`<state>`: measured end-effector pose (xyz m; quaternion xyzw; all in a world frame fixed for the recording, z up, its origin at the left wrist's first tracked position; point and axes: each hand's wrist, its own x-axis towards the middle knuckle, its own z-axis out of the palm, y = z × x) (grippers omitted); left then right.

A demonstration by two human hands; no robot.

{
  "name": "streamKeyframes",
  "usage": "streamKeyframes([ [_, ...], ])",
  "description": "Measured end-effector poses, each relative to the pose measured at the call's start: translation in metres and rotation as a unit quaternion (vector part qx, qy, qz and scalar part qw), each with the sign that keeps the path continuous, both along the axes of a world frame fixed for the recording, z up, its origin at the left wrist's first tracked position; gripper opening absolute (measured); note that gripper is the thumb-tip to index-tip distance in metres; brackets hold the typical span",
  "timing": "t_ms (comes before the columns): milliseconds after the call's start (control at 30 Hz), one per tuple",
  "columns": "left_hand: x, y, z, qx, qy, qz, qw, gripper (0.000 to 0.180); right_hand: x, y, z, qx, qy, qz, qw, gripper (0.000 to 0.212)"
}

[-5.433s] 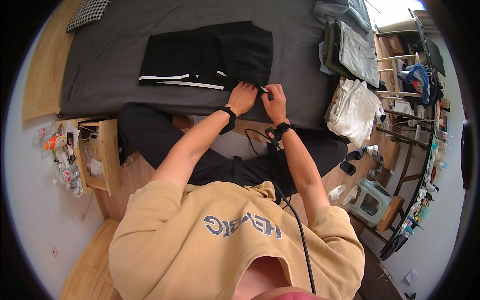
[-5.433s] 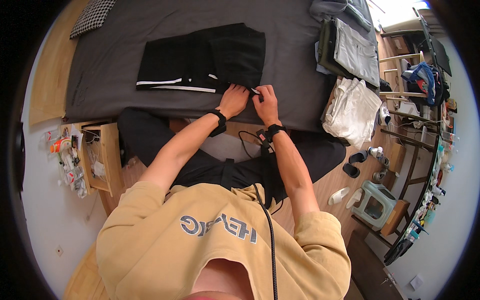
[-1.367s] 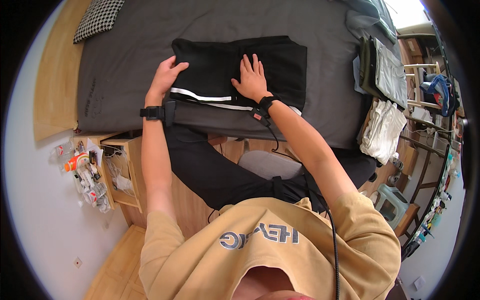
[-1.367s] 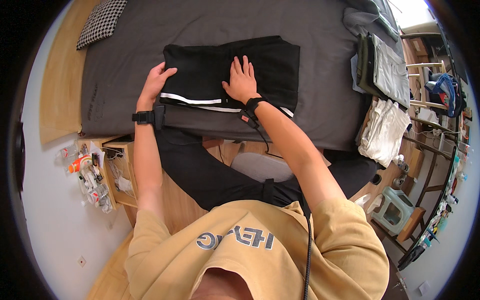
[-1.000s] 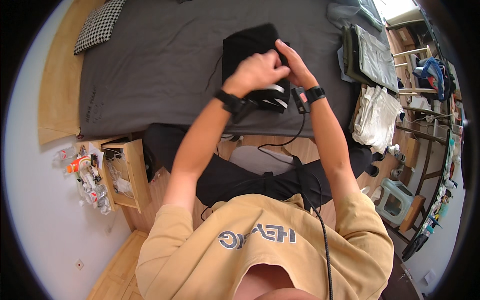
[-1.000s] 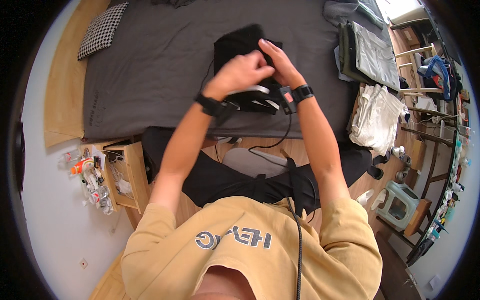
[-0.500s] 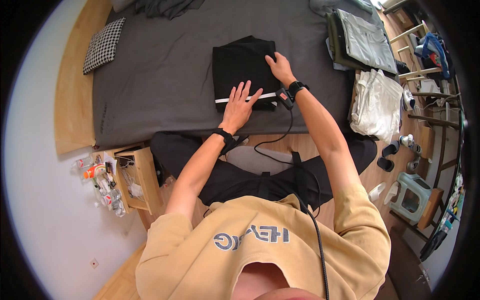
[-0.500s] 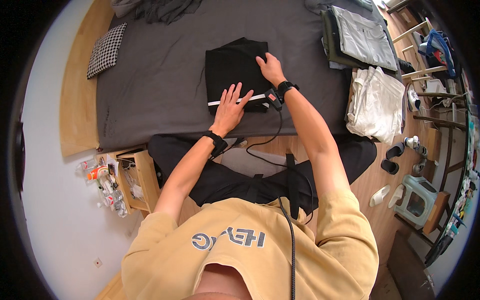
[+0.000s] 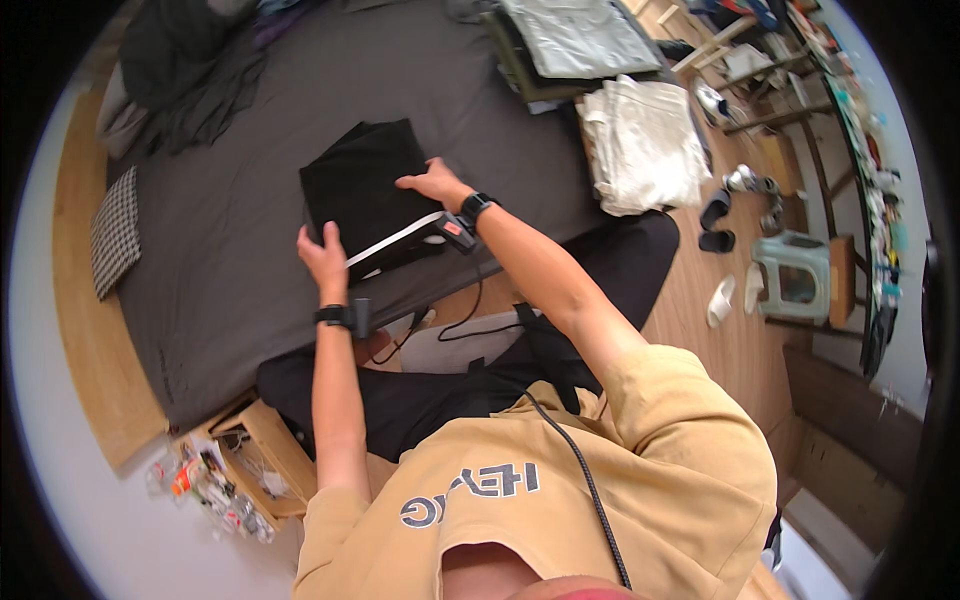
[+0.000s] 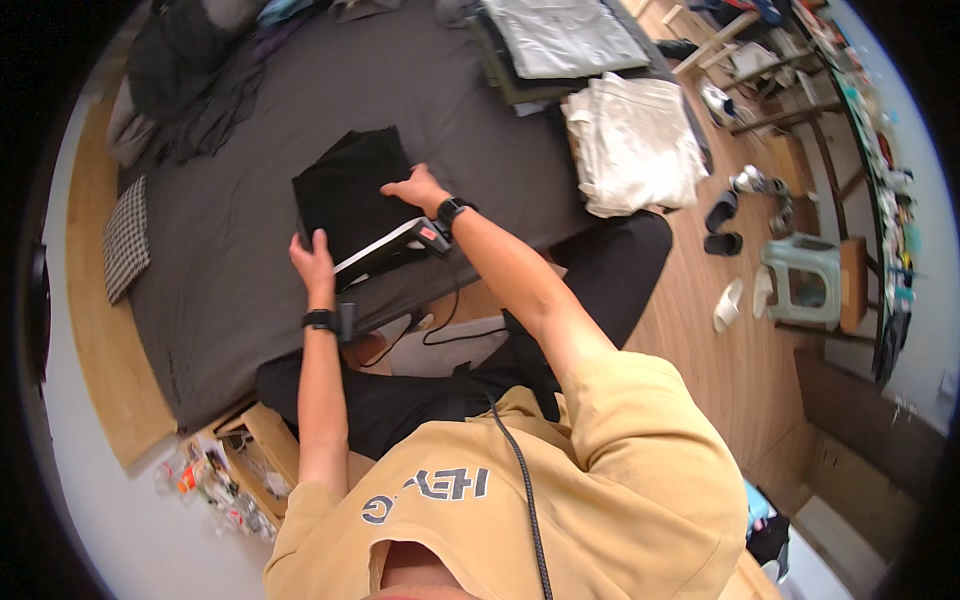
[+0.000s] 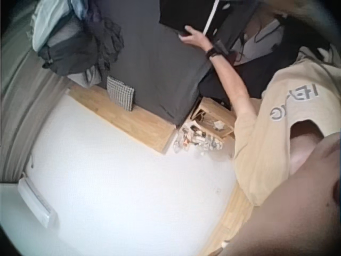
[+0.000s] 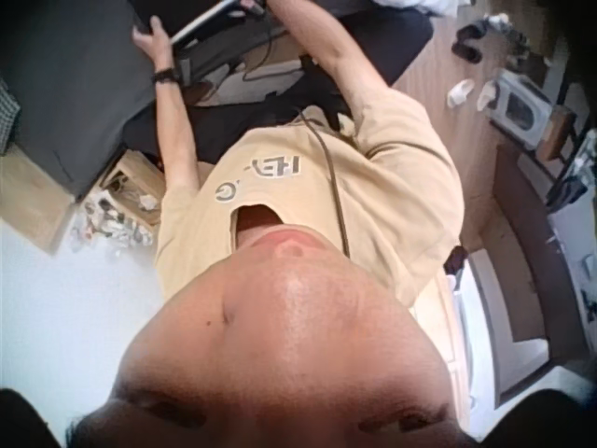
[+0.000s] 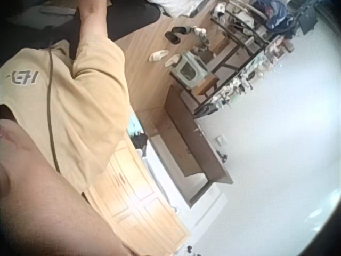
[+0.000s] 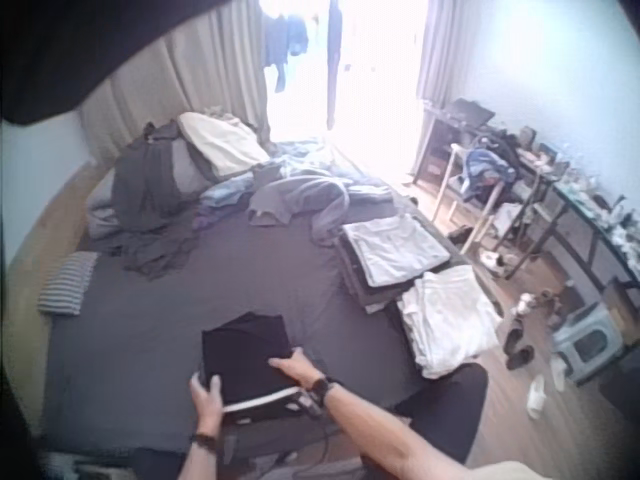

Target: The person folds a light-colored short-sleeved shirt, then a pair of black pants, and finally a blue long-sleeved shirt on a bed. Each item is smoothed, folded in half, and placed in a growing stack on the bed.

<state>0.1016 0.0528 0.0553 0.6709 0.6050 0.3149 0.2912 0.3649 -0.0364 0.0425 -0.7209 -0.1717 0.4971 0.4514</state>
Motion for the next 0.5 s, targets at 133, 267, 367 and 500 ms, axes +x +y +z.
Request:
streamKeyframes([
  [133, -0.023, 0.039, -0.009, -0.297, -0.108, -0.071, 0.946, 0.087, 0.003, -0.021, 0.028, 0.012, 0.044, 0.109, 0.993, 0.083],
  [267, -0.017, 0.02, 0.005, -0.527, -0.227, -0.134, 0.808, 0.071, 0.034, -0.04, 0.052, 0.115, 0.054, 0.137, 0.982, 0.066],
  [367, -0.001, -0.023, 0.012, -0.557, -0.129, -0.144, 0.808, 0.08, 0.079, -0.062, 0.052, 0.109, 0.034, 0.178, 0.977, 0.058],
  [500, 0.016, -0.086, 0.012, -0.494, -0.041, -0.22, 0.84, 0.094, 0.12, -0.122, 0.027, 0.002, 0.038, 0.186, 0.982, 0.065],
])
